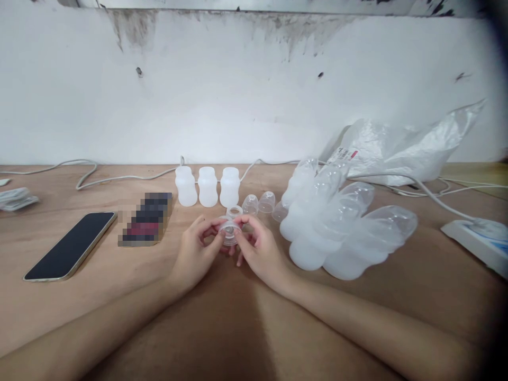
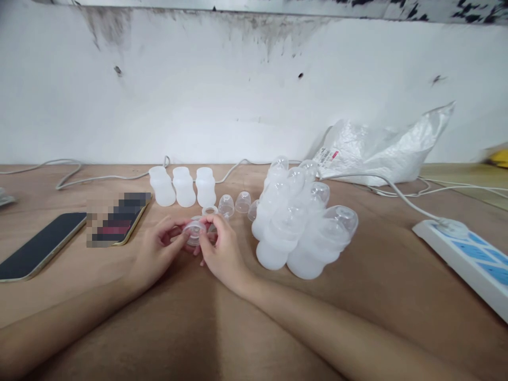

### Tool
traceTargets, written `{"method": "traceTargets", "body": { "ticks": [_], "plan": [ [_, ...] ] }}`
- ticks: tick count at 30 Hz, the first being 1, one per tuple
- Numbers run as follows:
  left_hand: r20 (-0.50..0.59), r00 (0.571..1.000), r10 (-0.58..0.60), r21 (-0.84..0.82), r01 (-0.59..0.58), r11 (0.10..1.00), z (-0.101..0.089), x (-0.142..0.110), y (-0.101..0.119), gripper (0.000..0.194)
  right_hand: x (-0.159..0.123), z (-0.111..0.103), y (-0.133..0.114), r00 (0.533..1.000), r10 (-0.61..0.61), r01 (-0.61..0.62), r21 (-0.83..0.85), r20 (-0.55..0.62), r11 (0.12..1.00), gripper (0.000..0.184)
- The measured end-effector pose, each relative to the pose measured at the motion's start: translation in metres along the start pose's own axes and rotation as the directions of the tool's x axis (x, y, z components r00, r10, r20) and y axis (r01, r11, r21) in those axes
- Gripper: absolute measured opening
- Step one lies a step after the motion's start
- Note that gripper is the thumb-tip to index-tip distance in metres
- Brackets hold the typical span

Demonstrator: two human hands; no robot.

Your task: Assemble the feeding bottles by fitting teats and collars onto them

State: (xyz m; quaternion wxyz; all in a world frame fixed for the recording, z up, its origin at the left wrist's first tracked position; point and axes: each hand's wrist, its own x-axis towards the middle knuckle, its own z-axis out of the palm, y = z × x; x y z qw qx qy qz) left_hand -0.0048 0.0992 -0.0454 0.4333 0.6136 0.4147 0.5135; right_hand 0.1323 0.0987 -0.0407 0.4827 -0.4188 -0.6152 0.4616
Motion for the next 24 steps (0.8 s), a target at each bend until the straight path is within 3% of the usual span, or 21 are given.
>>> {"method": "traceTargets", "body": {
  "ticks": [5,14,24],
  "plan": [
    [-0.013,1.0,0.017,0.087,-0.016,0.996,0.0003,-0.0008,0.0028,0.02,-0.0005,-0.0008,0.0,1.0,-0.016,0.016,-0.027,0.018,0.999,0.014],
    [-0.04,0.999,-0.012,0.08,0.015,0.997,0.0014,0.0014,0.0013,0.02,0.0,0.0002,0.0019,1.0,0.004,-0.004,0.002,0.027,1.0,0.013],
    [-0.026,0.999,-0.047,-0.162,0.042,0.986,0.0005,0.0021,0.0025,0.019,0.0025,-0.0016,-0.0046,0.999,0.049,-0.052,0.204,0.02,0.978,0.024]
  ]
}}
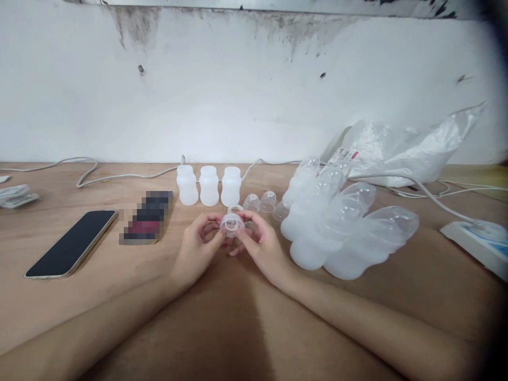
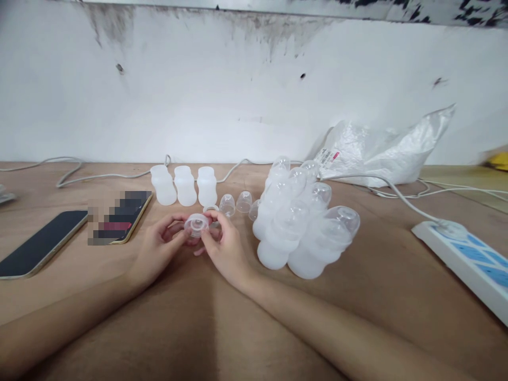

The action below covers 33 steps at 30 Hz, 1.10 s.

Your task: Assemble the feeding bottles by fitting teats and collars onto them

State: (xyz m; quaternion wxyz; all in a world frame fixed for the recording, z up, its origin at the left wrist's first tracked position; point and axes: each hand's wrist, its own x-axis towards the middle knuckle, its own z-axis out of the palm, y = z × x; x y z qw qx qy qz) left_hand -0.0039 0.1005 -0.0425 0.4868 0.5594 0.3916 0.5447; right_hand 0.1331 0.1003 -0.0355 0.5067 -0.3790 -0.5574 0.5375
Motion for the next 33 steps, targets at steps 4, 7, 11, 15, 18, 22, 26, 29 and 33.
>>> {"method": "traceTargets", "body": {
  "ticks": [4,7,11,15,18,22,26,29,33],
  "plan": [
    [0.003,0.997,-0.077,-0.011,0.077,0.997,-0.0002,0.0007,0.0001,0.021,0.0009,0.0,0.0004,1.0,0.009,-0.009,0.041,0.002,0.999,0.023],
    [0.008,0.995,-0.097,-0.011,0.097,0.995,-0.0008,0.0013,0.0002,0.022,0.0014,0.0003,0.0008,1.0,0.029,-0.029,0.048,-0.001,0.998,0.024],
    [0.015,0.994,-0.112,-0.008,0.112,0.994,-0.0008,0.002,0.0012,0.022,0.0015,0.0007,0.001,0.999,0.045,-0.044,0.034,-0.002,0.998,0.024],
    [0.003,0.992,-0.125,0.013,0.125,0.992,0.0001,0.0031,0.0026,0.022,0.0021,0.0006,0.0019,0.999,0.038,-0.038,0.02,0.004,0.999,0.024],
    [-0.006,0.993,-0.121,0.032,0.121,0.992,0.0005,0.0031,0.0027,0.021,0.0022,0.0007,0.0023,1.0,0.026,-0.027,0.015,0.007,1.0,0.023],
    [-0.019,0.996,-0.092,0.053,0.092,0.994,0.0003,0.0018,0.0013,0.021,0.0014,0.0018,0.0023,1.0,0.0,0.0,-0.005,0.002,1.0,0.021],
    [-0.021,0.997,-0.077,0.054,0.078,0.996,0.0,0.0011,-0.0008,0.02,0.0003,0.0024,0.0043,0.999,-0.033,0.033,-0.029,0.0,0.999,0.02],
    [-0.032,0.997,-0.067,0.068,0.069,0.995,-0.0004,0.0017,-0.0018,0.02,-0.0004,0.0019,0.006,0.998,-0.057,0.056,-0.049,-0.007,0.997,0.02],
    [-0.033,0.997,-0.069,0.081,0.071,0.994,-0.0003,0.0018,-0.0014,0.019,-0.0007,0.0014,0.0075,0.997,-0.071,0.07,-0.086,-0.016,0.994,0.018]
  ]
}}
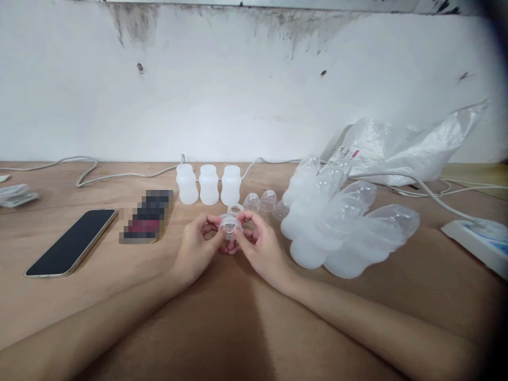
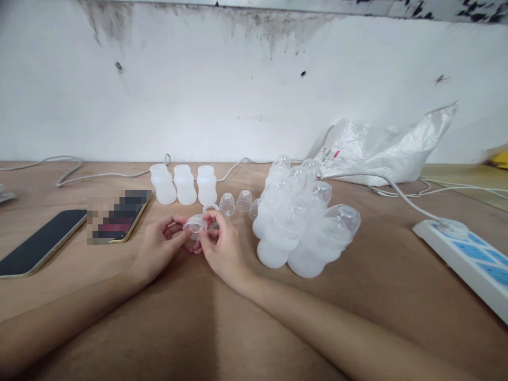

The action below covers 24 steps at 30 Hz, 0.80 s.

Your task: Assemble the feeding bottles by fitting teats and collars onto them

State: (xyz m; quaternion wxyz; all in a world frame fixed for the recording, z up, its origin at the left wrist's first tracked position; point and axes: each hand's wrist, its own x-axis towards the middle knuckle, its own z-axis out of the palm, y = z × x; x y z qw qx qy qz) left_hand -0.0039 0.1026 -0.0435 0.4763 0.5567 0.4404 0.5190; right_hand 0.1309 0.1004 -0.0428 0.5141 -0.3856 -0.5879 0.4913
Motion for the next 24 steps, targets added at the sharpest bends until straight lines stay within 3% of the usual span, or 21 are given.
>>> {"method": "traceTargets", "body": {
  "ticks": [8,15,20,24],
  "plan": [
    [-0.014,1.0,-0.017,-0.009,0.016,1.0,0.0026,-0.0024,0.0028,0.02,-0.0004,0.0008,0.0013,1.0,0.018,-0.019,-0.033,-0.01,0.999,0.018],
    [0.026,0.993,-0.117,-0.216,0.12,0.969,-0.0016,0.0015,0.004,0.025,0.0011,-0.0007,-0.0035,0.998,0.05,-0.05,-0.011,0.045,0.999,0.025],
    [0.064,0.985,-0.16,-0.254,0.171,0.952,-0.0059,0.0037,0.0031,0.023,0.001,-0.0017,-0.0054,0.996,0.08,-0.08,-0.001,0.042,0.997,0.03],
    [0.08,0.982,-0.169,-0.28,0.185,0.942,-0.0046,0.0032,0.0043,0.026,0.0015,-0.0029,-0.0006,0.999,0.034,-0.034,-0.021,-0.006,0.999,0.028]
  ]
}}
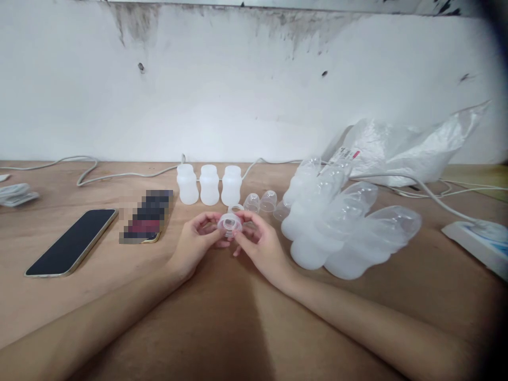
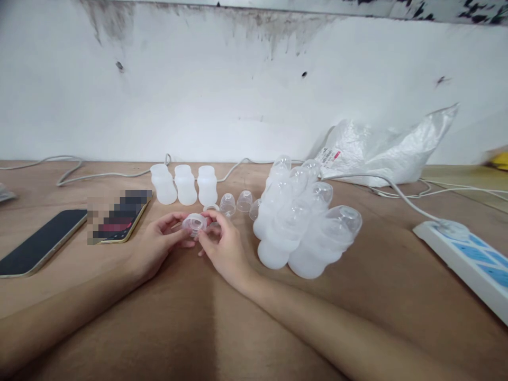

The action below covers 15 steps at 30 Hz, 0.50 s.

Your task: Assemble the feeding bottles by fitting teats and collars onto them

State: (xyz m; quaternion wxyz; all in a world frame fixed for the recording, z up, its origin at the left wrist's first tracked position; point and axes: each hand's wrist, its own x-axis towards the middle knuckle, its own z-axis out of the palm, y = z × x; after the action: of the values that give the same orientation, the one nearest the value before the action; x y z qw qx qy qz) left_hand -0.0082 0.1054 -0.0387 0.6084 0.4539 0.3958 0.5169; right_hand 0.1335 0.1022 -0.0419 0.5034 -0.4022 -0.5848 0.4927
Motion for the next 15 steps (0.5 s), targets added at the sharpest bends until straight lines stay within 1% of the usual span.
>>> {"method": "traceTargets", "body": {
  "ticks": [4,8,15],
  "plan": [
    [-0.03,1.0,0.01,0.026,-0.009,1.0,0.0027,-0.0015,0.0005,0.027,0.0002,-0.0001,0.0033,1.0,-0.023,0.022,-0.015,-0.011,1.0,0.024],
    [-0.013,1.0,0.016,0.04,-0.015,0.999,0.0045,-0.0033,0.0014,0.028,-0.0003,-0.0001,0.0026,0.998,-0.048,0.047,-0.041,-0.027,0.998,0.021],
    [-0.013,0.992,0.124,0.133,-0.122,0.984,0.008,-0.0047,-0.0009,0.024,-0.0019,0.0011,0.0003,0.994,-0.1,0.091,-0.153,-0.053,0.984,0.019]
  ]
}}
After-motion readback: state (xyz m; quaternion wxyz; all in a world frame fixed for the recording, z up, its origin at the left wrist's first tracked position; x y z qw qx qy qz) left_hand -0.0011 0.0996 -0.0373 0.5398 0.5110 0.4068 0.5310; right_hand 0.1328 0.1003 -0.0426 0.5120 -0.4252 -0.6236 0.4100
